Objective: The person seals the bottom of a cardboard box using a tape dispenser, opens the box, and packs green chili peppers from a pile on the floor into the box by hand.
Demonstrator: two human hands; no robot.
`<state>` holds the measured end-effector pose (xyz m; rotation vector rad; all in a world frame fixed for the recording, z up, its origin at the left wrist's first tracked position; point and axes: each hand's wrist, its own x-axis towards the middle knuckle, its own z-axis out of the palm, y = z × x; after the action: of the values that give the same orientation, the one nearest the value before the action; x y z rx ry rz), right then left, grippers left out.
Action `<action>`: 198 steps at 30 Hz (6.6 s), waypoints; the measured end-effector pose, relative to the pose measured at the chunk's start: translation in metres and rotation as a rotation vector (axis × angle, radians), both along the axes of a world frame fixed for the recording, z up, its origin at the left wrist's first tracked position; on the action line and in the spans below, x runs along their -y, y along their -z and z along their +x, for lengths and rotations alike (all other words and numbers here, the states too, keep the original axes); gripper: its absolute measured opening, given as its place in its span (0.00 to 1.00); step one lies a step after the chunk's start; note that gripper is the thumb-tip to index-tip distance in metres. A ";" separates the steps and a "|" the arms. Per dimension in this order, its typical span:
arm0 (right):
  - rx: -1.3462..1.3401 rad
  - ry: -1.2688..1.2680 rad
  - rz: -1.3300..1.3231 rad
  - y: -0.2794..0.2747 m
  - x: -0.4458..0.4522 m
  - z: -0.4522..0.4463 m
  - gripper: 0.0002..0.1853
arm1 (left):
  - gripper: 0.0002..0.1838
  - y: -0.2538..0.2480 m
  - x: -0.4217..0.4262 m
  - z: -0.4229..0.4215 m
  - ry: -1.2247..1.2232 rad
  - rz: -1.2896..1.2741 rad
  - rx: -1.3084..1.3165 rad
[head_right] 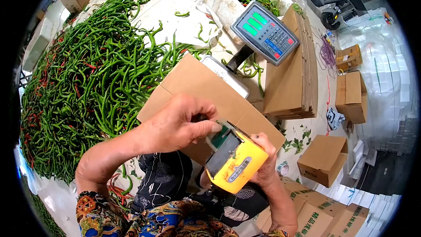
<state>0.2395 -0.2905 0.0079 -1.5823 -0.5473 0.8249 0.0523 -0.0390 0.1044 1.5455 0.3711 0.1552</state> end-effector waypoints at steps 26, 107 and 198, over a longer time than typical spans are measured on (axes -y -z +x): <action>0.976 -0.542 0.116 -0.076 -0.063 -0.009 0.38 | 0.14 -0.010 0.001 -0.015 -0.116 0.563 0.340; 1.113 -0.588 -0.114 -0.106 -0.111 -0.037 0.39 | 0.30 0.152 -0.104 0.017 -0.319 -0.030 0.281; 1.208 -0.575 -0.255 -0.132 0.039 0.032 0.40 | 0.34 0.084 -0.061 0.021 -0.468 1.171 -0.535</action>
<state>0.2720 -0.3299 0.1395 -2.1049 -1.8745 0.2336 0.0729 0.0221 0.0203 2.6328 1.2152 0.3630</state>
